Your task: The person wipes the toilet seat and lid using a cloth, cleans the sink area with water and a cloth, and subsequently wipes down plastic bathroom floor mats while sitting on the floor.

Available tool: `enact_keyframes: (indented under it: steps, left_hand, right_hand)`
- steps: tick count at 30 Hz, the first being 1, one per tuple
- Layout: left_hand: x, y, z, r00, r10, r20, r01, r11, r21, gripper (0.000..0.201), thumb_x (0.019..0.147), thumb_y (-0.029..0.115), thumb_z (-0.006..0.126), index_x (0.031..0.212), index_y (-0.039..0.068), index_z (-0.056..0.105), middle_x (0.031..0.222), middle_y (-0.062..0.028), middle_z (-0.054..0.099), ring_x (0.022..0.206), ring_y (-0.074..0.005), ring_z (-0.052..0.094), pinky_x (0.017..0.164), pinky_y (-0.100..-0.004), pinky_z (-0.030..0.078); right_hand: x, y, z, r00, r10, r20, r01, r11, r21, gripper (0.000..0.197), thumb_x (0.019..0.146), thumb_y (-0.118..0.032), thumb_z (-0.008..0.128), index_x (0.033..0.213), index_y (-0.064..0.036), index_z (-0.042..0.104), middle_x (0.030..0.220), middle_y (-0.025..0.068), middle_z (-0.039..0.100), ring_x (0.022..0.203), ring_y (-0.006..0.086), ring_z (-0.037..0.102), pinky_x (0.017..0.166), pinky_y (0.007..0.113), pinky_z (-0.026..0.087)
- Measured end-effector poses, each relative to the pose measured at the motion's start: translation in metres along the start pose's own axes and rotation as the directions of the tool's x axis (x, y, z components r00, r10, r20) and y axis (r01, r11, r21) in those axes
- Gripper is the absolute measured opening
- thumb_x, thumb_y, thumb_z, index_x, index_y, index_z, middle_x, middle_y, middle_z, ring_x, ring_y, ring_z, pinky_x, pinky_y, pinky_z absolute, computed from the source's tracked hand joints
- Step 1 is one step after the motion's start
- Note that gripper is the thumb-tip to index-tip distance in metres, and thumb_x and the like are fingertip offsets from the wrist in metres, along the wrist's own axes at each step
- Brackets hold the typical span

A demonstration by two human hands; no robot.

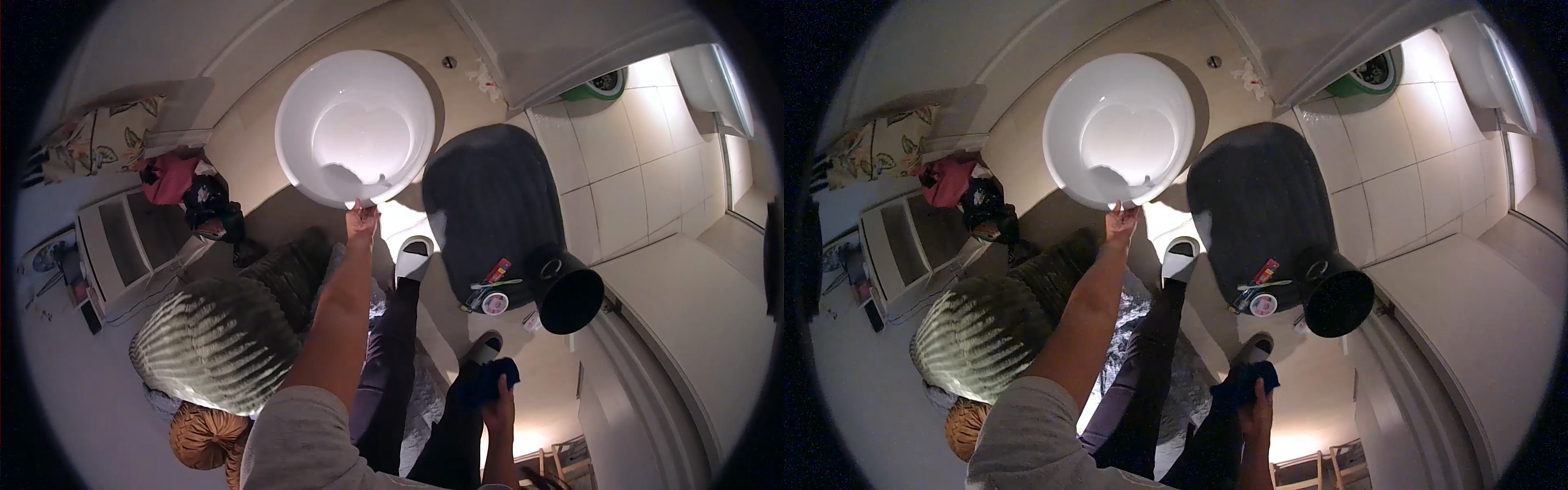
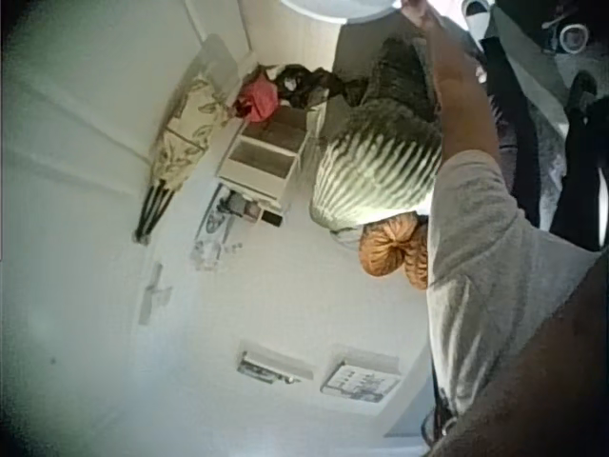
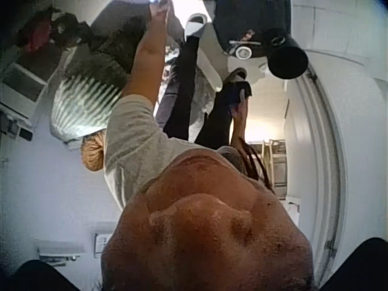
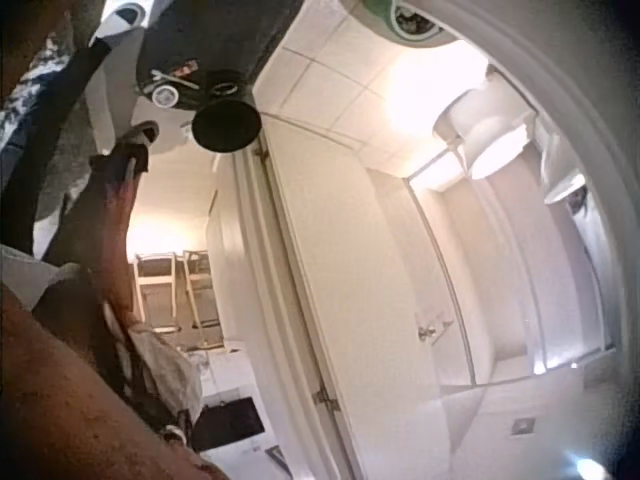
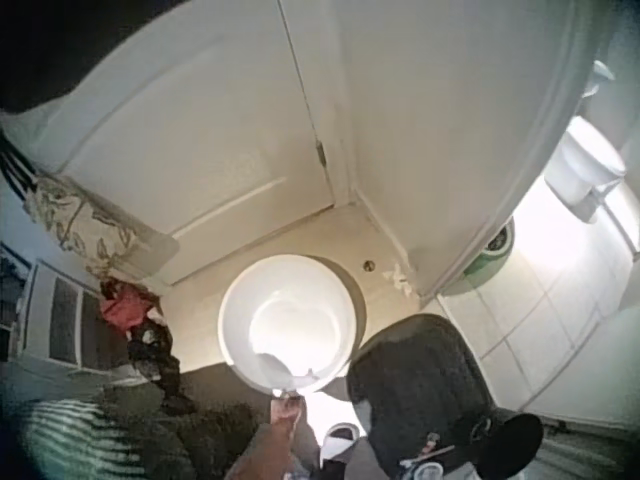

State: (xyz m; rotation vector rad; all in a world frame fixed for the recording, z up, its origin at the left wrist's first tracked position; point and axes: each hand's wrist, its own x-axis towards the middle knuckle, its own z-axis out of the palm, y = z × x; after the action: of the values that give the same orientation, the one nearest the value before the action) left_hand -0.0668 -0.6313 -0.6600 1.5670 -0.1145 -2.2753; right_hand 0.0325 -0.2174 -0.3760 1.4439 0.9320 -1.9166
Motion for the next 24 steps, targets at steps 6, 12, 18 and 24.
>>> enact_keyframes:
  steps: [6, 12, 18, 24]
  left_hand:
    - [-0.007, 0.06, 0.056, 0.944, 0.252, -0.215, -0.218, 0.961, 0.17, 0.018, 0.075, 0.007, 0.055, 0.089, -0.002, 0.05, 0.088, -0.011, 0.052, 0.079, -0.0253, 0.054, 0.064, -0.037, 0.048]
    - [-0.117, 0.109, 0.101, 0.911, 0.368, -0.187, -0.296, 0.898, 0.326, 0.01, 0.063, -0.005, 0.05, 0.072, -0.001, 0.049, 0.075, -0.0077, 0.047, 0.073, -0.0228, 0.052, 0.058, -0.0359, 0.043]
    - [-0.289, 0.106, 0.127, 0.924, 0.382, 0.014, -0.311, 0.73, 0.609, 0.02, 0.048, -0.004, 0.049, 0.068, -0.001, 0.048, 0.076, -0.0094, 0.048, 0.071, -0.0234, 0.05, 0.059, -0.0344, 0.044]
    - [-0.433, 0.063, 0.204, 0.976, -0.15, 0.158, -0.043, 0.579, 0.814, 0.03, 0.046, -0.005, 0.052, 0.076, -0.001, 0.052, 0.077, -0.011, 0.052, 0.071, -0.0261, 0.052, 0.062, -0.0362, 0.046]
  right_hand:
    - [-0.001, 0.023, 0.068, 0.998, 0.045, -0.042, -0.046, 0.999, -0.018, 0.035, 0.085, -0.014, 0.054, 0.119, -0.0103, 0.044, 0.111, 0.0069, 0.053, 0.1, 0.0202, 0.052, 0.086, 0.035, 0.043]
    - [-0.046, -0.014, 0.163, 0.918, -0.382, 0.105, 0.395, 0.872, -0.29, 0.037, 0.083, -0.012, 0.057, 0.118, -0.004, 0.046, 0.107, 0.0057, 0.055, 0.097, 0.0158, 0.052, 0.084, 0.029, 0.041]
    - [-0.075, -0.095, 0.256, 0.586, -0.636, 0.503, 0.792, 0.316, -0.523, 0.035, 0.08, -0.013, 0.059, 0.112, -0.0019, 0.05, 0.108, 0.0096, 0.051, 0.096, 0.0159, 0.051, 0.087, 0.027, 0.038]
    - [-0.02, -0.17, 0.27, 0.697, -0.71, 0.101, 0.241, 0.1, -0.965, 0.044, 0.082, -0.024, 0.052, 0.119, -0.0036, 0.043, 0.119, 0.0205, 0.032, 0.099, 0.0408, 0.043, 0.082, 0.045, 0.041]
